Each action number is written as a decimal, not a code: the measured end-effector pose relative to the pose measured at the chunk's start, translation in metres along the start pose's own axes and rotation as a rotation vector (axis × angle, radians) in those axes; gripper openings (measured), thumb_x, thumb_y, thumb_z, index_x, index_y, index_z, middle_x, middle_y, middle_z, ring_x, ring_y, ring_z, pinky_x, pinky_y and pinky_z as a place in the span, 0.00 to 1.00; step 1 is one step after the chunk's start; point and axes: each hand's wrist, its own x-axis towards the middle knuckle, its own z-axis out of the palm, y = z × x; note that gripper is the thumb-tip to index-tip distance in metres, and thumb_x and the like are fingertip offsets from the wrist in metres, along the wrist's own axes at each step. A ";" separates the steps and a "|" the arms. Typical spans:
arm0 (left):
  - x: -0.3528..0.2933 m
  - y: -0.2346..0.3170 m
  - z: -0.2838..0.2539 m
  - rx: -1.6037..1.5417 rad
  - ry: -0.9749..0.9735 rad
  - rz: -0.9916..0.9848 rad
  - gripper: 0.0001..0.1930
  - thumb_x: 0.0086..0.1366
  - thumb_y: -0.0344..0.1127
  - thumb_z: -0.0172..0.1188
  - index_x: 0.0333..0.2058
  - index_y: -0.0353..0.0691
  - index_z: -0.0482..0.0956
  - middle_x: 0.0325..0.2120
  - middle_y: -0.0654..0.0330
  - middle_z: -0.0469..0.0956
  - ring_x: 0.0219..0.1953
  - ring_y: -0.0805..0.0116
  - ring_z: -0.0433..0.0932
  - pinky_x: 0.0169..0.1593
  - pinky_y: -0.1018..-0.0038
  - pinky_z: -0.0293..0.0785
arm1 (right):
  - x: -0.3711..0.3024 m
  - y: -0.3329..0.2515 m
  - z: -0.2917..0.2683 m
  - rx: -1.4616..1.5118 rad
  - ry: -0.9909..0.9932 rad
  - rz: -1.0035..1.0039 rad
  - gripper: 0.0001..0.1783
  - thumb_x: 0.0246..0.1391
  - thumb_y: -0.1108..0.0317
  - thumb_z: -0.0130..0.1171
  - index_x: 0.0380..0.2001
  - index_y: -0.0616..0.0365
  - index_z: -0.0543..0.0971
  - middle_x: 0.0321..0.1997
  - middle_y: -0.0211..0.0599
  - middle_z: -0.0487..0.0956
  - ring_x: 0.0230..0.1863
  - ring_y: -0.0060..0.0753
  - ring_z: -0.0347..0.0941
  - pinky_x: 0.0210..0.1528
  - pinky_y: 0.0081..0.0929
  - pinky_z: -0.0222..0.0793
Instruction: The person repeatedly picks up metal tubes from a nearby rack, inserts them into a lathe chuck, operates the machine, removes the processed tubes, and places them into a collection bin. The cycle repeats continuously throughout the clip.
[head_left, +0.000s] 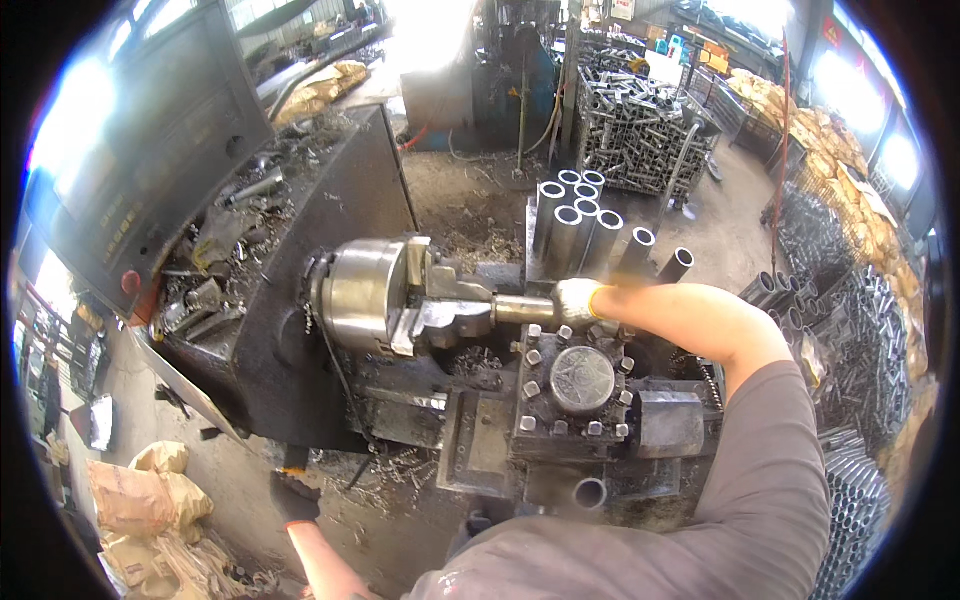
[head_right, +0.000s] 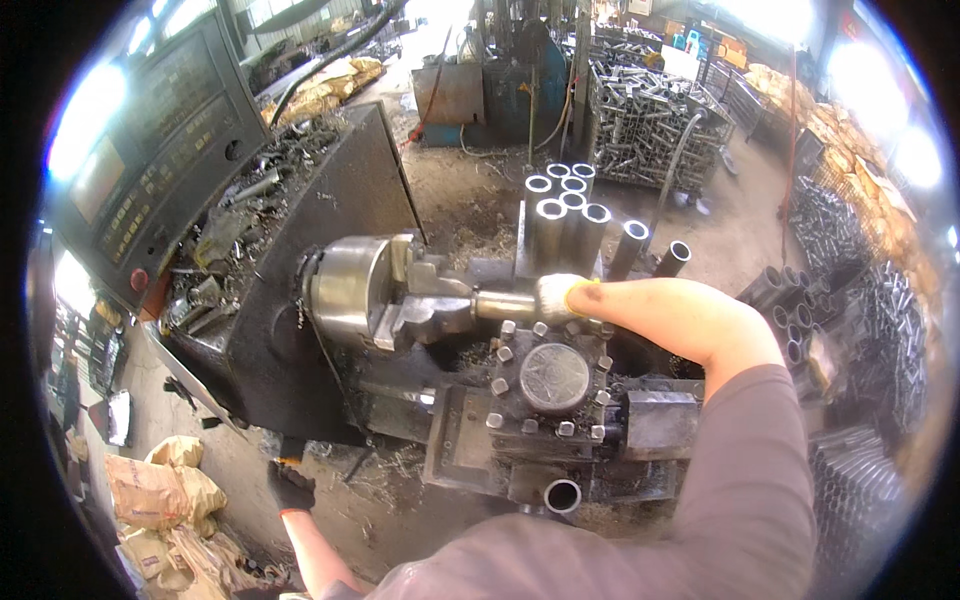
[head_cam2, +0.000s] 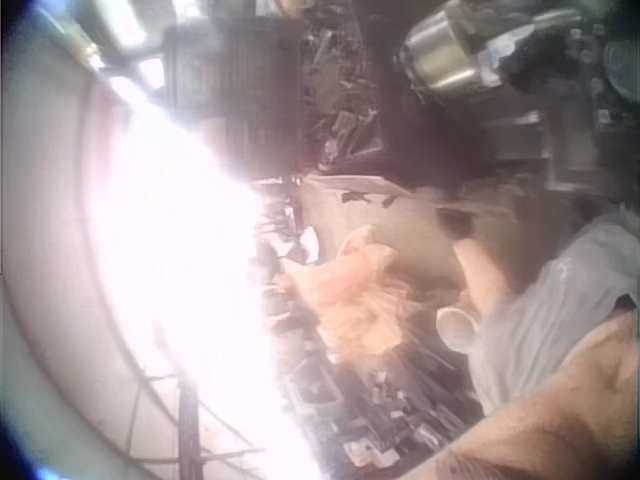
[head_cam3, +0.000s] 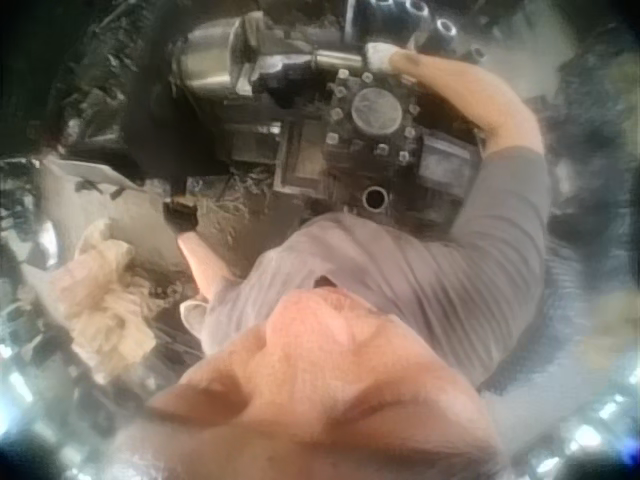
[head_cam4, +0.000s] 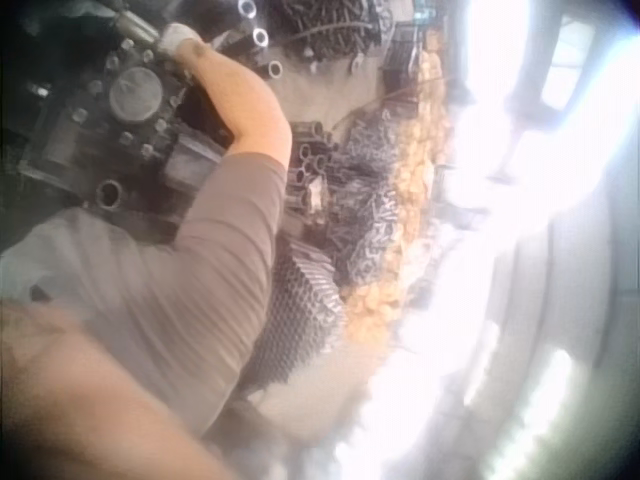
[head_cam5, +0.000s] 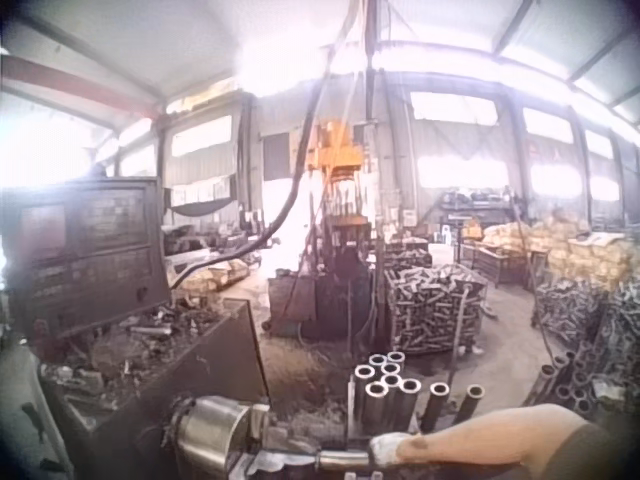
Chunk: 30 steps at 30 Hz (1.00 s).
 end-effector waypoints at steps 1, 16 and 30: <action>-0.001 0.001 0.002 0.000 0.099 -0.021 0.25 0.71 0.70 0.52 0.22 0.62 0.66 0.12 0.79 0.58 0.13 0.73 0.56 0.31 0.61 0.65 | 0.000 0.003 0.001 0.148 -0.038 0.061 0.17 0.50 0.54 0.69 0.25 0.59 0.88 0.27 0.50 0.85 0.30 0.58 0.82 0.36 0.50 0.79; -0.016 0.014 0.003 0.055 -0.008 -0.048 0.24 0.74 0.65 0.53 0.23 0.59 0.70 0.13 0.75 0.62 0.13 0.72 0.57 0.24 0.66 0.57 | 0.034 -0.119 -0.116 0.950 -0.262 0.150 0.55 0.51 0.82 0.68 0.77 0.66 0.49 0.44 0.54 0.84 0.32 0.47 0.87 0.25 0.41 0.89; -0.055 -0.005 0.007 0.853 0.342 0.661 0.23 0.78 0.55 0.53 0.55 0.41 0.78 0.38 0.52 0.83 0.34 0.58 0.82 0.40 0.61 0.81 | -0.062 0.015 0.002 -0.167 0.252 0.198 0.15 0.43 0.62 0.69 0.32 0.61 0.85 0.31 0.56 0.85 0.34 0.57 0.85 0.37 0.48 0.80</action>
